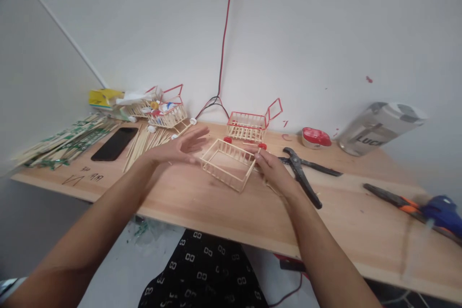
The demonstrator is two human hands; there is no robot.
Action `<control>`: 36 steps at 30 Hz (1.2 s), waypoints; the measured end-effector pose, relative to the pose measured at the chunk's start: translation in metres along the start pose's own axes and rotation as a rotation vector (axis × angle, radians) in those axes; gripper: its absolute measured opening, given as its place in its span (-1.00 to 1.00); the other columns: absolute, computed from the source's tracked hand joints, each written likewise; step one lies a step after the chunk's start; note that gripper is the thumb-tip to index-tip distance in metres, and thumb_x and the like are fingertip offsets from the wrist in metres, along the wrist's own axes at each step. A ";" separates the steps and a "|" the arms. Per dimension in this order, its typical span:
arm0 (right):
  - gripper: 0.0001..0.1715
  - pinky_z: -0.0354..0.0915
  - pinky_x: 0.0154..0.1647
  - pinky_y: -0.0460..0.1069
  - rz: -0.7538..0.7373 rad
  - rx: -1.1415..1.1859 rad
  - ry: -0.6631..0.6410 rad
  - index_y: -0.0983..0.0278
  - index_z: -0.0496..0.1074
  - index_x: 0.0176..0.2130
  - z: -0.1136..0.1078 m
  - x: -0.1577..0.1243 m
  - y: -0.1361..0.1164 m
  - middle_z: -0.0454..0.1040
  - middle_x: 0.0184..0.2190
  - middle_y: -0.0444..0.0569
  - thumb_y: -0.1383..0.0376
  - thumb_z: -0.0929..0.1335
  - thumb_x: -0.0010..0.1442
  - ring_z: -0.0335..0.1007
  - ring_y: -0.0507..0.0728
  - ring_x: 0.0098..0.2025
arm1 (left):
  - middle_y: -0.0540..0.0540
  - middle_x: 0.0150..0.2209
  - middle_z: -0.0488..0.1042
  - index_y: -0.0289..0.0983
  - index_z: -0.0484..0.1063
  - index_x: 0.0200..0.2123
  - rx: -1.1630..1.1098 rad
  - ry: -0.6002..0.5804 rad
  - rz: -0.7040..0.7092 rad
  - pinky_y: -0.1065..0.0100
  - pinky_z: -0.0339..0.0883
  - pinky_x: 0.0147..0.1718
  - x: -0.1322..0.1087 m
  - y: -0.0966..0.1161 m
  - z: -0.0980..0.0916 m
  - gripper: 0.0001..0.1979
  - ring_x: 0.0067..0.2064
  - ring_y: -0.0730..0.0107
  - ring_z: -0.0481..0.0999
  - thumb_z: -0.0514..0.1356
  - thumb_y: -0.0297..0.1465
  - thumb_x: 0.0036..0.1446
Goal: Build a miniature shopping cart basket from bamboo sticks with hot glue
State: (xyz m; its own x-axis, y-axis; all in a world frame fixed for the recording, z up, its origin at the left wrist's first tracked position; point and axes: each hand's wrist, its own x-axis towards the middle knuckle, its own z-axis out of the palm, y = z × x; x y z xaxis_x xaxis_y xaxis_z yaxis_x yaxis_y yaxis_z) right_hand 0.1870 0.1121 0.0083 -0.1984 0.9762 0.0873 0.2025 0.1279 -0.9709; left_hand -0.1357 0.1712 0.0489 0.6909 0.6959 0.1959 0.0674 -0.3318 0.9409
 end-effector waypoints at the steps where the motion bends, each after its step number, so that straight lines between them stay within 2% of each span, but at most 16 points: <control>1: -0.48 0.41 -0.04 0.11 0.002 -0.002 -0.003 0.09 0.36 0.15 -0.001 0.000 0.001 0.53 0.01 -0.01 0.00 0.22 0.30 0.50 0.18 -0.02 | -0.20 0.37 0.03 -0.01 0.10 0.30 0.060 -0.062 -0.008 -0.05 0.20 0.20 0.003 0.003 -0.005 -0.01 0.34 -0.02 0.10 0.46 -0.37 -0.19; 4: -0.44 0.40 -0.02 0.13 -0.003 -0.060 0.005 0.14 0.33 0.18 -0.003 0.002 0.003 0.51 0.03 0.02 -0.01 0.21 0.30 0.46 0.20 0.04 | -0.20 0.33 0.13 0.00 0.05 0.31 0.148 -0.193 -0.005 -0.04 0.21 0.19 0.011 0.009 -0.013 0.01 0.34 0.05 0.12 0.45 -0.41 -0.18; 6: -0.44 0.39 0.00 0.13 -0.010 -0.090 0.014 0.16 0.34 0.17 -0.005 0.002 0.004 0.50 0.04 0.03 -0.01 0.22 0.29 0.44 0.21 0.07 | -0.20 0.33 0.13 0.02 0.01 0.32 0.165 -0.224 -0.001 -0.04 0.21 0.19 0.014 0.008 -0.012 0.02 0.33 0.06 0.14 0.44 -0.41 -0.16; 10: -0.47 0.36 0.04 0.15 -0.002 -0.036 0.013 0.14 0.36 0.16 -0.005 0.002 0.006 0.48 0.07 0.03 0.00 0.23 0.29 0.43 0.21 0.08 | -0.17 0.37 0.00 0.03 -0.01 0.32 0.181 -0.202 0.007 -0.02 0.20 0.20 0.014 0.000 -0.006 0.01 0.32 0.07 0.17 0.42 -0.42 -0.13; 16: -0.49 0.39 0.00 0.13 0.042 0.008 0.020 0.12 0.37 0.14 -0.003 0.002 0.005 0.51 0.03 0.04 0.01 0.25 0.28 0.49 0.20 0.01 | -0.15 0.37 0.03 0.00 0.08 0.30 0.133 -0.144 0.060 -0.01 0.19 0.22 0.015 -0.004 0.000 -0.06 0.30 0.07 0.21 0.41 -0.46 -0.12; 22: -0.47 0.39 0.02 0.16 0.029 -0.035 0.012 0.12 0.34 0.17 -0.004 0.002 0.004 0.49 0.05 0.05 0.01 0.23 0.29 0.43 0.22 0.09 | -0.14 0.34 0.13 -0.01 0.10 0.30 0.102 -0.145 0.067 -0.02 0.13 0.26 0.017 -0.006 0.000 -0.09 0.32 0.09 0.19 0.39 -0.46 -0.11; 25: -0.46 0.40 0.01 0.16 0.026 -0.052 0.025 0.12 0.35 0.17 -0.005 0.001 0.004 0.50 0.04 0.05 0.01 0.24 0.28 0.44 0.24 0.07 | -0.19 0.31 0.19 -0.05 0.12 0.30 0.107 -0.090 0.016 0.01 0.18 0.23 0.013 -0.006 0.002 -0.08 0.29 0.10 0.24 0.40 -0.45 -0.13; 27: -0.45 0.41 0.00 0.15 0.023 -0.069 0.032 0.13 0.35 0.18 -0.006 0.000 0.002 0.49 0.05 0.05 0.00 0.24 0.28 0.44 0.24 0.06 | -0.22 0.22 0.31 -0.11 0.23 0.22 0.152 -0.006 -0.036 0.05 0.26 0.16 0.010 -0.006 0.004 -0.17 0.20 0.12 0.36 0.41 -0.45 -0.16; 29: -0.44 0.41 -0.01 0.16 0.017 -0.105 0.042 0.12 0.35 0.18 -0.006 -0.002 -0.002 0.49 0.05 0.03 -0.01 0.23 0.29 0.44 0.24 0.05 | -0.19 0.03 0.46 -0.21 0.39 0.03 0.210 0.111 -0.082 0.15 0.37 0.00 0.007 -0.006 0.006 -0.39 0.02 0.19 0.49 0.41 -0.42 -0.17; 31: -0.44 0.43 -0.04 0.15 0.011 -0.171 0.064 0.11 0.36 0.18 -0.005 -0.003 -0.007 0.49 0.04 0.02 -0.02 0.22 0.29 0.45 0.24 0.03 | -0.09 -0.22 0.52 -0.28 0.44 -0.21 0.226 0.232 -0.122 0.29 0.40 -0.19 0.007 -0.008 0.009 -0.64 -0.20 0.34 0.52 0.39 -0.38 -0.14; 34: -0.45 0.41 -0.01 0.16 -0.080 -0.316 0.111 0.13 0.36 0.18 0.000 -0.005 -0.018 0.46 0.08 0.03 0.01 0.19 0.32 0.42 0.24 0.06 | 0.02 -0.45 0.45 -0.30 0.39 -0.35 0.072 0.325 -0.191 0.43 0.33 -0.42 0.008 -0.011 0.012 -0.74 -0.44 0.49 0.44 0.36 -0.30 -0.06; 36: -0.49 0.30 0.13 0.18 -0.212 -0.445 0.140 0.15 0.37 0.17 0.006 -0.006 -0.025 0.43 0.12 0.02 0.08 0.16 0.35 0.34 0.24 0.15 | 0.00 -0.45 0.46 -0.31 0.40 -0.31 -0.089 0.317 -0.234 0.44 0.31 -0.48 0.008 -0.012 0.014 -0.69 -0.48 0.50 0.44 0.34 -0.22 -0.02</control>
State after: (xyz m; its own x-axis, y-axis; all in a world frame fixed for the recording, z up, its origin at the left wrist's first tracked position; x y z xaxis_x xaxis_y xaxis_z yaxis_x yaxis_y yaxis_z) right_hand 0.1773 0.1016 0.0302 -0.1548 0.9311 0.3304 0.5669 0.3576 -0.7421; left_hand -0.1209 0.1723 0.0357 0.4068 0.9128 0.0363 0.1240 -0.0946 0.9878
